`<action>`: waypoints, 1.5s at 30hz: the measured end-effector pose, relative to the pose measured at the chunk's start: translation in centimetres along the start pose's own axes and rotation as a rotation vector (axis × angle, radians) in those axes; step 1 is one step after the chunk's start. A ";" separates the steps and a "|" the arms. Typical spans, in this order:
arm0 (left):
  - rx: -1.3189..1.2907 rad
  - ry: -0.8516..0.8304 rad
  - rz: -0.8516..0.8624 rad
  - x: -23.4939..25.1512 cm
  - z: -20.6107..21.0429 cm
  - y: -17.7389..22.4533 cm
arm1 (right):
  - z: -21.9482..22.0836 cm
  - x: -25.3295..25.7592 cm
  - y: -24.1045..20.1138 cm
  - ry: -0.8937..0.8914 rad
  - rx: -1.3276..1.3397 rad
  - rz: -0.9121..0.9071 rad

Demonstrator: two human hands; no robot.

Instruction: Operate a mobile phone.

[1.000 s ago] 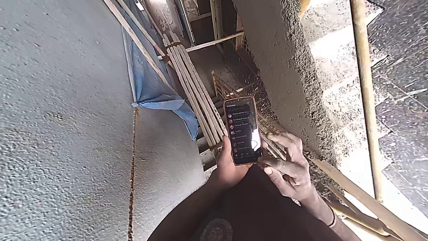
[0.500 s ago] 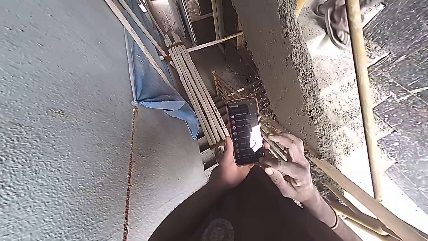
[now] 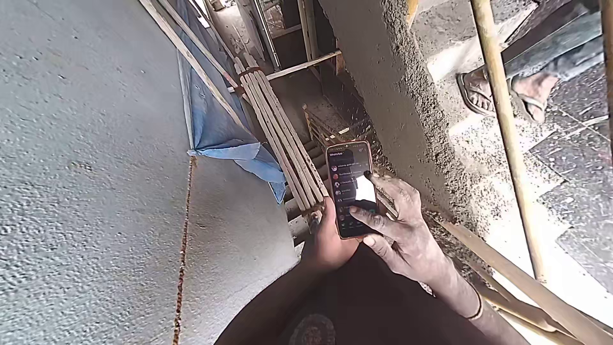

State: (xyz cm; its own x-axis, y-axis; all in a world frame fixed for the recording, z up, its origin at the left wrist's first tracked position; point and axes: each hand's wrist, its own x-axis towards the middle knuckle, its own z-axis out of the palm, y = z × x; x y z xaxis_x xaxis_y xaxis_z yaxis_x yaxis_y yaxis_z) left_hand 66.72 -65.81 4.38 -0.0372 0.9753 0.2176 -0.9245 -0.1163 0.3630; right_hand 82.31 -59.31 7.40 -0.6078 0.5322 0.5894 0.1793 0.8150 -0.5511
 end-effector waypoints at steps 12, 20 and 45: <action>0.007 -0.008 -0.080 -0.5 -0.6 0.4 | -0.4 -0.2 0.2 0.140 0.037 -0.001; -0.024 0.000 -0.111 0.3 -1.2 1.2 | 0.2 0.1 0.4 0.165 0.032 0.018; -0.074 -0.028 -0.200 11.4 -9.8 14.8 | 7.8 14.2 2.8 0.391 -0.260 0.094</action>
State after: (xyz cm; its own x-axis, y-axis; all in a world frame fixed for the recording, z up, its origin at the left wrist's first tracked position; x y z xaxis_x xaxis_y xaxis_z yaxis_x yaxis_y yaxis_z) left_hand 48.85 -54.61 3.32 0.1594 0.9719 0.1733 -0.9377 0.0942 0.3344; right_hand 68.13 -51.25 9.58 -0.2520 0.6120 0.7497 0.4371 0.7631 -0.4761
